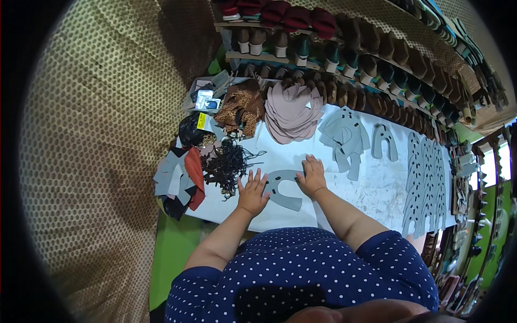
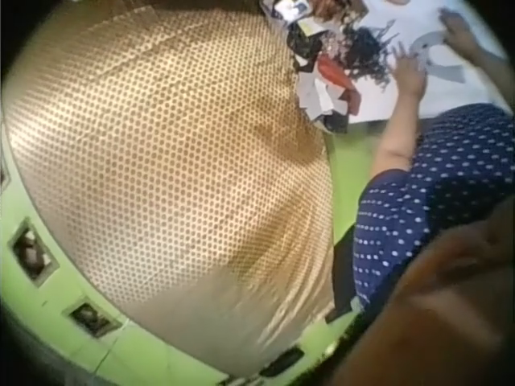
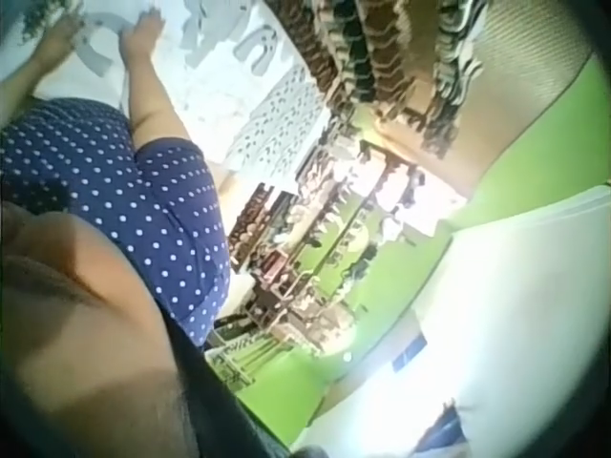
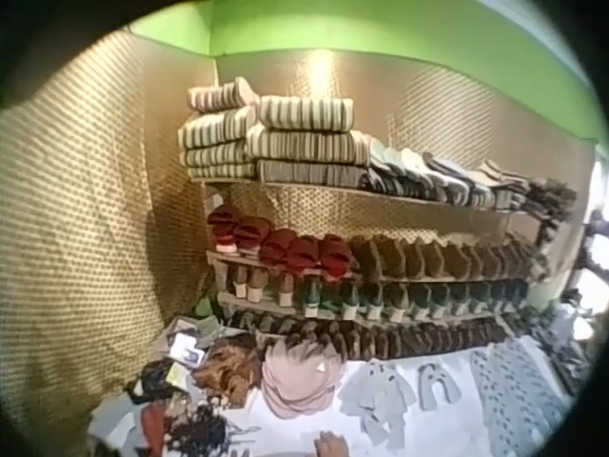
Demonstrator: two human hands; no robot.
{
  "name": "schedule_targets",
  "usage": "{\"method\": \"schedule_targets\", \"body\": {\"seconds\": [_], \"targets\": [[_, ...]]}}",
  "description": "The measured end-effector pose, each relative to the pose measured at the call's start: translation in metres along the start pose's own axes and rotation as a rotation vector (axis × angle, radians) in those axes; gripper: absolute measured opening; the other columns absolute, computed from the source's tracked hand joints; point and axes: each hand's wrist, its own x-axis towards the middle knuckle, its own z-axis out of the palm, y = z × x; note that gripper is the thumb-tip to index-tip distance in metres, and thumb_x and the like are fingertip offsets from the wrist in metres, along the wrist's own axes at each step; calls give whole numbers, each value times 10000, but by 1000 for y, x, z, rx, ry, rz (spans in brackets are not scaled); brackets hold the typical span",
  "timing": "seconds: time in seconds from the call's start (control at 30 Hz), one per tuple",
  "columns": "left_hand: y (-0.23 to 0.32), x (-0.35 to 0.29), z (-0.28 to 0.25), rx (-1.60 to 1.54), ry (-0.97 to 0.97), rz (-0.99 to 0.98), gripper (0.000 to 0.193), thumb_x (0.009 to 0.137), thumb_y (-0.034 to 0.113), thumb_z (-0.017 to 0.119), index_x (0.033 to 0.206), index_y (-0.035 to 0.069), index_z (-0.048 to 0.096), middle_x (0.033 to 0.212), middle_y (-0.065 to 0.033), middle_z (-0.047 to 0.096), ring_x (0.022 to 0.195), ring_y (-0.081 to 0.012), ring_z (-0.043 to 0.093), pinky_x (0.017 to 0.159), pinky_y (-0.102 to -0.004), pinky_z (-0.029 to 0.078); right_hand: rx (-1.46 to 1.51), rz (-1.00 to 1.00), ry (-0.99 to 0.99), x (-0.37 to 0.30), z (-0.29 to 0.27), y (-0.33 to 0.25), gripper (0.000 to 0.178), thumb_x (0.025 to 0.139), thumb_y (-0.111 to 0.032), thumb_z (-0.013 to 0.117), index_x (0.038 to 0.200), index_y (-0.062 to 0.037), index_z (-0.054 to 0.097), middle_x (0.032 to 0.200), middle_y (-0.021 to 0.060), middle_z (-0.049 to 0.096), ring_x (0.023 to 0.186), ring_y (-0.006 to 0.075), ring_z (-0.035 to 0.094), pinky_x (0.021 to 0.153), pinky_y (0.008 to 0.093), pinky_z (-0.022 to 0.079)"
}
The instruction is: Organizing and laying out pre-cut shoe upper components on a workbench.
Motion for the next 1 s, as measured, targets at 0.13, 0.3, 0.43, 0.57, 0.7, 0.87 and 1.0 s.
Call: {"method": "schedule_targets", "body": {"seconds": [0.13, 0.3, 0.43, 0.57, 0.7, 0.87, 1.0], "targets": [[-31, -18, -12, 56, 27, -102, 748, 905, 380, 610, 1562, 141, 343, 1655, -176, 236, 1535, -393, 180, 1157, -712, 2, -25, 0, -21, 2, 0, -3, 574, 929, -421, 609, 1336, -23, 534, 1532, 199, 404, 1473, 360, 292, 1237, 520, 145], [-80, -50, -35, 119, 124, -308, 801, 873, 328, 661, 1567, 116, 321, 1666, -170, 209, 1544, -388, 147, 1166, -705, 10, -54, 22, -30, 1, 0, -1, 565, 934, -428, 601, 1343, -45, 534, 1533, 185, 407, 1479, 356, 284, 1241, 512, 143], [-137, -86, -36, 148, 161, -395, 867, 866, 327, 668, 1591, 90, 256, 1674, -173, 175, 1545, -397, 132, 1199, -651, 35, -64, 14, -21, 2, 0, -5, 574, 935, -438, 596, 1352, -48, 529, 1534, 178, 409, 1479, 345, 291, 1242, 511, 147], [-149, -89, -35, 163, 145, -401, 906, 876, 429, 650, 1601, 91, 225, 1677, -162, 171, 1544, -403, 125, 1230, -576, 59, -39, 12, 37, 1, 10, 8, 485, 951, -413, 583, 1295, -71, 575, 1487, 161, 473, 1441, 336, 360, 1228, 527, 185], [-152, -94, -37, 63, 174, -413, 917, 873, 395, 661, 1604, 76, 208, 1685, -166, 138, 1543, -412, 119, 1227, -582, 70, -105, 307, -174, 36, -11, -39, 367, 961, -385, 583, 1187, -99, 624, 1401, 137, 558, 1351, 331, 466, 1187, 586, 244], [-154, -88, -37, 76, 153, -412, 909, 874, 488, 644, 1598, 108, 246, 1681, -151, 168, 1546, -381, 138, 1231, -558, 76, -5, -185, -76, 63, 31, -80, 379, 950, -386, 601, 1183, -87, 619, 1376, 156, 574, 1277, 356, 517, 1143, 581, 318], [-154, -87, -39, 70, 142, -400, 912, 881, 517, 633, 1599, 112, 244, 1675, -148, 192, 1543, -372, 156, 1230, -555, 81, -52, -190, -52, 73, 55, -102, 479, 949, -379, 605, 1288, -42, 577, 1442, 208, 504, 1344, 398, 446, 1149, 474, 337]]}}
